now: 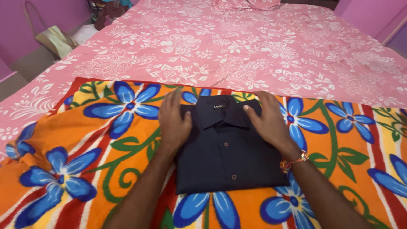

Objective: The person folds a dark shirt by hand on a colorful patterned blanket on a bed and then places it into a red laundry basket.

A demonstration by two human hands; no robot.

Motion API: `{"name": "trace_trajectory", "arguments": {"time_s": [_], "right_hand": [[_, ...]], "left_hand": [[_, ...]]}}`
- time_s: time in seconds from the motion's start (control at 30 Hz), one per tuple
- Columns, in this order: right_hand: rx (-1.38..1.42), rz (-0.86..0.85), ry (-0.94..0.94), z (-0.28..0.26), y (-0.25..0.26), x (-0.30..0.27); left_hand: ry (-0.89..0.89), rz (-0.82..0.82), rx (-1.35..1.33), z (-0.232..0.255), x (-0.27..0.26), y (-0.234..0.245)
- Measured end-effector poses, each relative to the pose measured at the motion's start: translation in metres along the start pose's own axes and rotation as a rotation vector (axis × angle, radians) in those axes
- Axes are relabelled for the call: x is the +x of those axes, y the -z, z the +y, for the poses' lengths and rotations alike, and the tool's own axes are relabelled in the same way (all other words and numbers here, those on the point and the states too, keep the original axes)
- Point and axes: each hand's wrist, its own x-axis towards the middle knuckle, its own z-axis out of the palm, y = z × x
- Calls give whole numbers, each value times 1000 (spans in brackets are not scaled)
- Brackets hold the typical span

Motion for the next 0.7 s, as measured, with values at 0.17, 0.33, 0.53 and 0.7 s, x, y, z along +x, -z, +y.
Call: {"name": "trace_trajectory", "arguments": {"time_s": [0.17, 0.33, 0.53, 0.7], "right_hand": [[-4, -254, 126, -11, -42, -19], [-179, -388, 89, -9, -55, -30], [-172, -428, 67, -11, -52, -29], [-166, -431, 63, -14, -50, -30]], "left_hand": [[-218, -303, 245, 30, -3, -3], [-193, -448, 281, 31, -25, -6], [-149, -517, 280, 31, -22, -8], [-155, -500, 290, 31, -23, -7]]}}
